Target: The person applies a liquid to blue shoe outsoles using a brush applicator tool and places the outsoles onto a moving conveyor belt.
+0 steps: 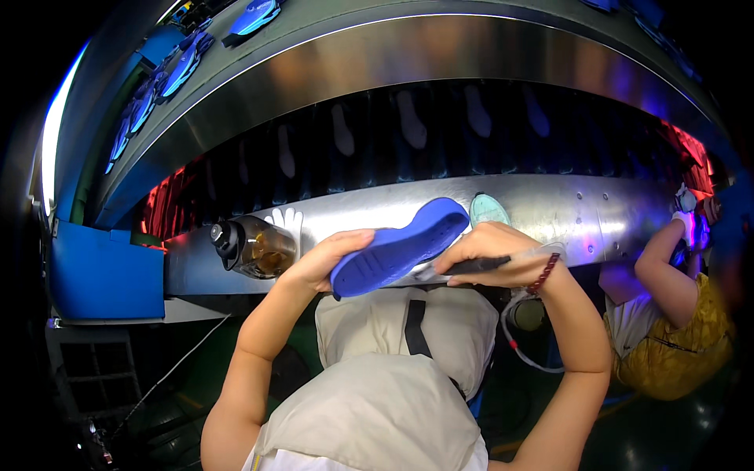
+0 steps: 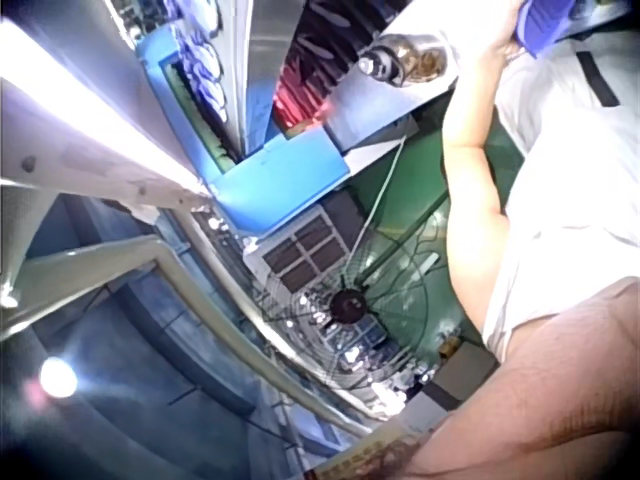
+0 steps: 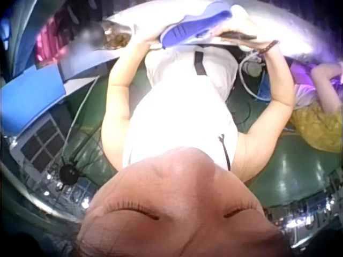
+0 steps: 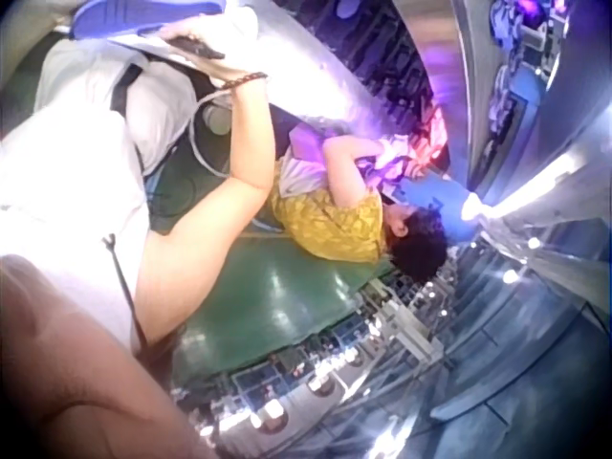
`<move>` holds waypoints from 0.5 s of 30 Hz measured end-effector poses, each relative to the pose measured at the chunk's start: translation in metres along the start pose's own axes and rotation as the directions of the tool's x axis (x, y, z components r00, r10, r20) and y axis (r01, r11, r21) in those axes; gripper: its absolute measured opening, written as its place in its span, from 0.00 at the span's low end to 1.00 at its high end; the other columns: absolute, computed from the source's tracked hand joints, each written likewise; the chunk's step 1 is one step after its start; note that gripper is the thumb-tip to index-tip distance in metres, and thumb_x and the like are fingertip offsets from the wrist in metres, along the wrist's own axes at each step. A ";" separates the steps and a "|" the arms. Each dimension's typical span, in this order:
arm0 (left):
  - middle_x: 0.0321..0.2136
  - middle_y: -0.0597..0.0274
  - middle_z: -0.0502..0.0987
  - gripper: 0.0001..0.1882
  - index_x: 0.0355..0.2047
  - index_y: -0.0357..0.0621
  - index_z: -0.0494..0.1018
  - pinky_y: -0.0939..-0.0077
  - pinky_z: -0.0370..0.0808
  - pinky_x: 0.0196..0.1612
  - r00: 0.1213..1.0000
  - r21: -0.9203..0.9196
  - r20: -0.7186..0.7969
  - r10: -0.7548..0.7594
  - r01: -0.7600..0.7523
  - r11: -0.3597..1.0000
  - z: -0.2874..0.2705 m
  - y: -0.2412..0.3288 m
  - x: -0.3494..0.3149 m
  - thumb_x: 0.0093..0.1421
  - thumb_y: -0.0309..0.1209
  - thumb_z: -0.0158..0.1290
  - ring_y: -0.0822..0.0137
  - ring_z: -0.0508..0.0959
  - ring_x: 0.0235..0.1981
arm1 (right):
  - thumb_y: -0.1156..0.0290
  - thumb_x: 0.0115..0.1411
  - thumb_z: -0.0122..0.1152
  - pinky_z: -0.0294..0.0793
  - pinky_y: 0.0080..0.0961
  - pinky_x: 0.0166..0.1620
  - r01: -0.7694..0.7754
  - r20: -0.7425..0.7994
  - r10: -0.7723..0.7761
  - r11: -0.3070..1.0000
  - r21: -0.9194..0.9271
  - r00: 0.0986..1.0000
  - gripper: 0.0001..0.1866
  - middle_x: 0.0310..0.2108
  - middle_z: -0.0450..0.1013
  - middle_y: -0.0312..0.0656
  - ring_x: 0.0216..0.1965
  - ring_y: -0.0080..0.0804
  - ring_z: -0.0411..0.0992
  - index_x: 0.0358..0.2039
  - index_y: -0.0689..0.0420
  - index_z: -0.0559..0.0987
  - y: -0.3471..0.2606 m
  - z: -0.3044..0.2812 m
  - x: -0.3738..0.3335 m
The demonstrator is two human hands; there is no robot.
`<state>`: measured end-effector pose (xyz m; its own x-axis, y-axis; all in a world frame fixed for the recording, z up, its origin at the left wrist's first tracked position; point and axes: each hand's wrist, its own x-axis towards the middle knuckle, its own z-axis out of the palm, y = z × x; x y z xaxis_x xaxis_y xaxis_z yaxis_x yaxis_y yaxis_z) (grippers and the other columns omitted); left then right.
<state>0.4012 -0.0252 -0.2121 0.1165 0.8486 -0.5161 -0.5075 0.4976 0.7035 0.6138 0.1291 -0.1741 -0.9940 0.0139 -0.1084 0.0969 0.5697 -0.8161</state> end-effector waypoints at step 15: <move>0.44 0.44 0.68 0.27 0.52 0.36 0.58 0.55 0.75 0.40 0.990 -0.548 -0.033 0.140 -0.135 0.825 -0.001 -0.035 0.031 0.60 0.45 0.35 0.52 0.72 0.42 | 0.71 0.50 0.59 0.68 0.16 0.24 0.040 -0.625 0.204 0.935 0.354 0.753 0.07 0.20 0.74 0.40 0.20 0.22 0.70 0.26 0.62 0.79 0.035 0.066 0.034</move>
<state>0.4213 -0.0166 -0.2532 0.0165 0.9035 -0.4282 -0.9026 0.1977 0.3825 0.5864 0.0952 -0.2437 -0.7605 0.6406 0.1064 0.0688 0.2424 -0.9677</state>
